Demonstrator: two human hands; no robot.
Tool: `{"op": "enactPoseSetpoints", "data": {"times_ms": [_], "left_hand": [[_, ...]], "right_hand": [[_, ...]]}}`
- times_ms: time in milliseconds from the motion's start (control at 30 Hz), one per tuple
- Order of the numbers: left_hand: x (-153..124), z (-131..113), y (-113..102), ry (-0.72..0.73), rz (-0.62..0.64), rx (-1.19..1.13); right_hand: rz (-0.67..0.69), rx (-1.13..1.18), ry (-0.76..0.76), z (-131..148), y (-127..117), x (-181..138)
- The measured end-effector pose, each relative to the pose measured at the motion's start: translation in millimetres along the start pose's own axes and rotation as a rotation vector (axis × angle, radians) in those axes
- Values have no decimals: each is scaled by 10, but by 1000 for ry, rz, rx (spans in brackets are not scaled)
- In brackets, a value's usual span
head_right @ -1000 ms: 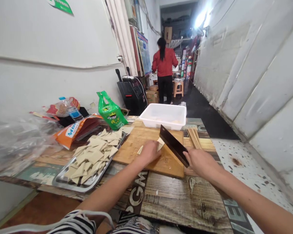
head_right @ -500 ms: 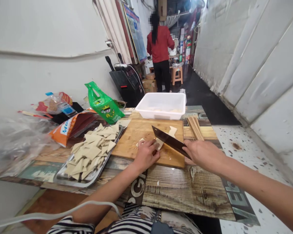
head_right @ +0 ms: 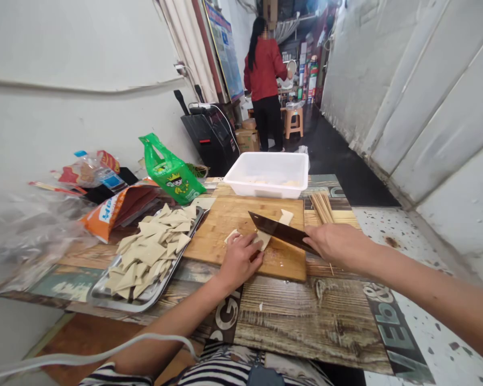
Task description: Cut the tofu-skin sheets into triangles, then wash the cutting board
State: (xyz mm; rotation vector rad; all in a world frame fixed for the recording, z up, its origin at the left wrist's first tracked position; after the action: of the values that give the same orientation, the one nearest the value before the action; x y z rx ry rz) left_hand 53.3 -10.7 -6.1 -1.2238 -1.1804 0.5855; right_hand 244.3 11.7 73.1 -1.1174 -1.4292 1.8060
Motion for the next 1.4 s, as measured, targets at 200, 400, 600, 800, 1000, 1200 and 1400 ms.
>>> {"op": "enactPoseSetpoints", "data": {"times_ms": [200,400,600,800,1000,1200,1400], "left_hand": [[21,24,11,-26,-7,-17],[-118,-211,-26,199,11,-72],[-205,-273,-7,211,-81,-10],[-227,-347,29,215,-158,-1],[-228,-379,-6,200,-214,-8],[-248,-357,53,209,-207,-19],[-258,-371,39,237,-278,21]], "right_hand": [[-22,54,22,141,106,131],[-199,169,109,-117,267,-43],[-201,152,136,-105,229,-467],[-122,201,88,-60,312,-626],[-68,183,85,-68,319,-614],[-91,156,85,-76,350,-605],[-101,198,96,-62,356,-602]]}}
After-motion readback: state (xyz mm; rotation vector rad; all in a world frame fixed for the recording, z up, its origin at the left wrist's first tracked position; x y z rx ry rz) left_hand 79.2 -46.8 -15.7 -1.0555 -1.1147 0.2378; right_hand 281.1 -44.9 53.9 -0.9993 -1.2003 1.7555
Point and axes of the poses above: each hand's wrist, its own x-axis towards the middle knuckle, its own y-axis out of the palm, z = x × y, the point moved 6 cm from there along x, towards the middle knuckle, and after that the axes turned 12 degrees about x, right-handed, at the moved point
